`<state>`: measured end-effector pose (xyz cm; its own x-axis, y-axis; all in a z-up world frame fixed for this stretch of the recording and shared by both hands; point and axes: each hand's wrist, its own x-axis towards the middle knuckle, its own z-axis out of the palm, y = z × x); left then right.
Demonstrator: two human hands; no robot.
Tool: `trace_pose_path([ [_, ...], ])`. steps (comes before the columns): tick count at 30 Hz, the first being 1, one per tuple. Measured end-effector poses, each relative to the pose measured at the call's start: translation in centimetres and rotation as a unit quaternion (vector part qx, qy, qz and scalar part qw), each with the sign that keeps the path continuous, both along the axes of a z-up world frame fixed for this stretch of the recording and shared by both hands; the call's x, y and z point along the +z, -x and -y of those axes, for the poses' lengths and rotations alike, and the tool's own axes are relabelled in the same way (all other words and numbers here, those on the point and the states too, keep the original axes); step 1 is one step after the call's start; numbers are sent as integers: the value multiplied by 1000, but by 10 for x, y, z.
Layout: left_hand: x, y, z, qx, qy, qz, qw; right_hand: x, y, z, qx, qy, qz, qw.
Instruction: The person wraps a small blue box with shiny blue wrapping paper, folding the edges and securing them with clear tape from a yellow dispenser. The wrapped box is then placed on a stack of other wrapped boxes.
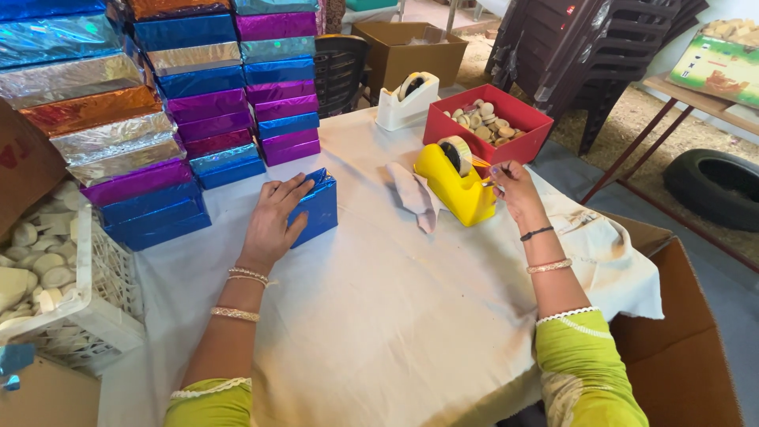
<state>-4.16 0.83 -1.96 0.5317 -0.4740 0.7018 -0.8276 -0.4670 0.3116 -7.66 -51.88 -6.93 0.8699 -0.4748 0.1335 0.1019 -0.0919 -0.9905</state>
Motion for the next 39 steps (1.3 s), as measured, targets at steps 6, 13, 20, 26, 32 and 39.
trace_pose_path([
  [6,1,1,0,5,4,-2,1000,-28,-9,8,-12,-20,58,998],
  [13,0,-1,0,7,2,4,1000,-60,0,15,-28,-66,86,994],
  [20,-1,-1,0,1,4,10,1000,-79,0,19,-8,-140,105,985],
  [26,-2,-2,0,4,5,11,1000,-84,2,14,20,-160,100,982],
  [32,-1,-2,-1,-19,17,35,999,-97,-8,14,-11,-136,123,983],
  [39,-2,-2,0,-17,10,27,999,-159,-42,58,-25,-113,89,989],
])
